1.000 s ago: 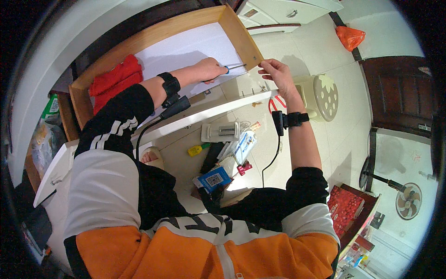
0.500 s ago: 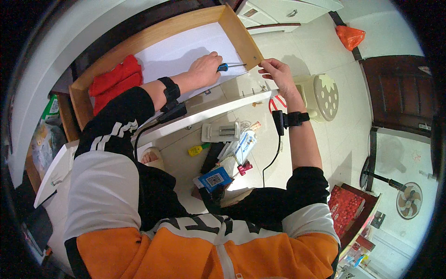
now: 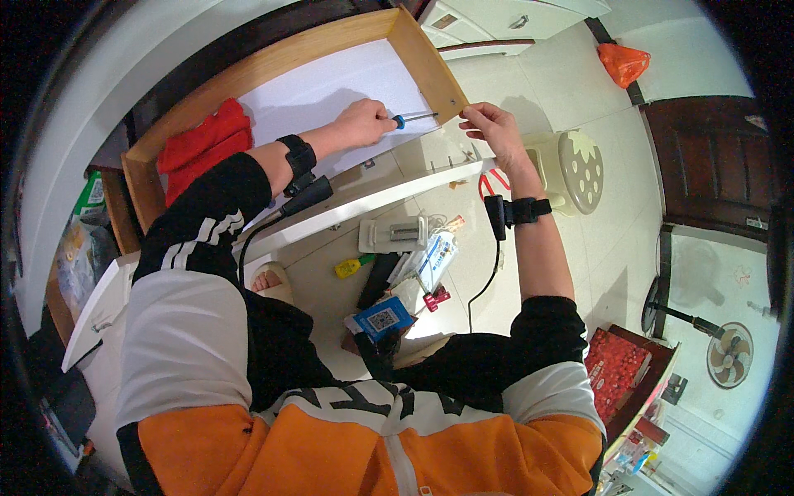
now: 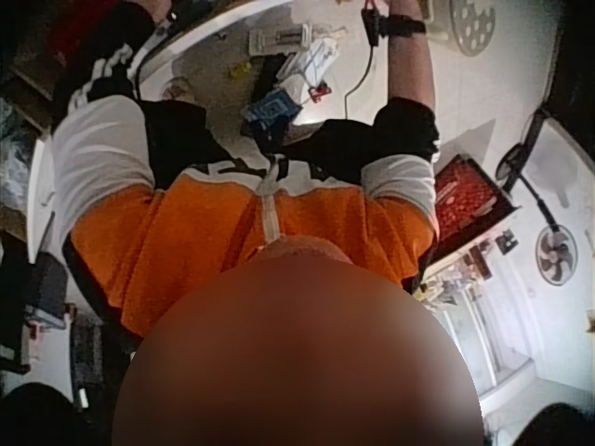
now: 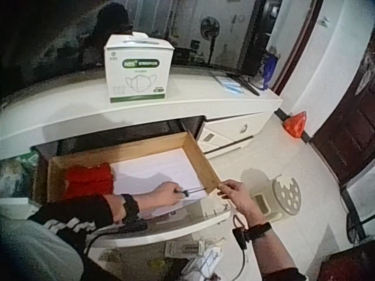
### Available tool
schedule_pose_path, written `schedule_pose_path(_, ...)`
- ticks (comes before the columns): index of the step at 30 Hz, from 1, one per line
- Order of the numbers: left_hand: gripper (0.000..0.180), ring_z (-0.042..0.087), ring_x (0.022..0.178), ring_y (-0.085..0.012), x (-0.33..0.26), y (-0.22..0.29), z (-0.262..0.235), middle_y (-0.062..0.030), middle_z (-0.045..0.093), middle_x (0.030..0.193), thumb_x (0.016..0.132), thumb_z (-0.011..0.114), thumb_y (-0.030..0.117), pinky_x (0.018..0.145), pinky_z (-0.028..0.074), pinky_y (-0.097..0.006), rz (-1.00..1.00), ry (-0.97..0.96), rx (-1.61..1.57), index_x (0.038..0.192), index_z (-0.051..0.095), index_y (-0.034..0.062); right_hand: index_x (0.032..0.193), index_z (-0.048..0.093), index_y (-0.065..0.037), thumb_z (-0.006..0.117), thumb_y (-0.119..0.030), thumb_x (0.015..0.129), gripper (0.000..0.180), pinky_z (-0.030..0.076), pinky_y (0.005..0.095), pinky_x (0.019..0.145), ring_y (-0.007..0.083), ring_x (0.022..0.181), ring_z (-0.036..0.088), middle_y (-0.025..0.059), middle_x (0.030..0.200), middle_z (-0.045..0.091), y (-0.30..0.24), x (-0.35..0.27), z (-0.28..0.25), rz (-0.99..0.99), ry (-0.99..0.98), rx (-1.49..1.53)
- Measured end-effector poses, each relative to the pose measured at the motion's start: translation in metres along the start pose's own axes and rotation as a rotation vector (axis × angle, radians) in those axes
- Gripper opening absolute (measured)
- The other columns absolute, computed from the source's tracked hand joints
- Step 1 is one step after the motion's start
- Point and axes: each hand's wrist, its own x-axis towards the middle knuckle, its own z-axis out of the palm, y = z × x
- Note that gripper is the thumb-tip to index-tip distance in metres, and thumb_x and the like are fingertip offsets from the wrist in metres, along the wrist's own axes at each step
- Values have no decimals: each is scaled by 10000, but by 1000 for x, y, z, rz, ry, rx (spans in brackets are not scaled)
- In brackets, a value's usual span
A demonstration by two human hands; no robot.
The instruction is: The person uses a screwdriver to tighten screws on a wooden drawer frame, then places a white panel into the frame and secures it with screws. The person also handles a red cloth and a small box during the process.
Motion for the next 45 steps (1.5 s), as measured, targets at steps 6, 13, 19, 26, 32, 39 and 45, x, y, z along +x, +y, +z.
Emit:
schedule_pose_path(6, 296, 532, 514, -112, -1, 1, 1, -48, 568, 612, 841, 714, 263, 416, 406, -276, -174, -125, -322, 836, 563, 8, 1021, 664, -55, 622, -267, 930, 234, 499, 264, 792, 133, 892, 660, 42, 977, 688, -3, -2, 1, 12, 13, 0)
schedule_pose_path(13, 232, 510, 474, -105, -4, 3, 4, -45, 559, 602, 828, 690, 159, 413, 400, -280, -32, -26, -192, 905, 520, 20, 1030, 658, -43, 625, -267, 927, 249, 499, 268, 798, 134, 891, 658, 47, 981, 687, -2, -1, 1, -4, 6, 0)
schedule_pose_path(19, 226, 524, 478, -116, -5, 4, 0, -46, 571, 615, 831, 697, 194, 435, 422, -277, -145, -91, -260, 821, 574, 5, 1039, 655, -40, 623, -264, 929, 251, 499, 268, 802, 134, 890, 655, 47, 979, 686, -3, -1, 2, 22, 7, 1)
schedule_pose_path(26, 220, 560, 559, -119, -7, 3, 4, -46, 587, 682, 872, 656, 211, 469, 438, -269, -48, -146, -89, 861, 580, 5, 1041, 658, -40, 620, -259, 931, 248, 501, 268, 799, 139, 891, 661, 47, 983, 687, -4, -4, 3, 16, 4, 21)
schedule_pose_path(32, 190, 530, 537, -109, -8, 4, 4, -44, 579, 671, 877, 640, 191, 444, 417, -273, -137, -64, -301, 885, 581, 11, 1032, 673, -19, 637, -233, 906, 252, 504, 275, 753, 153, 864, 669, 74, 920, 688, -3, -4, 3, -5, 37, 40)
schedule_pose_path(39, 175, 485, 491, -103, -11, 14, -4, -33, 557, 637, 888, 605, 163, 414, 391, -276, -139, -107, -304, 899, 580, -10, 1035, 661, -45, 628, -270, 925, 252, 500, 268, 793, 137, 886, 662, 45, 977, 687, -2, -3, 1, 10, 7, 12)
schedule_pose_path(45, 243, 486, 500, -104, -8, 8, -2, -27, 562, 664, 872, 650, 210, 412, 382, -276, -95, -81, -220, 930, 556, -7, 1039, 657, -43, 624, -263, 927, 249, 496, 263, 796, 134, 886, 659, 43, 979, 687, -1, -3, 1, 9, 11, 7)
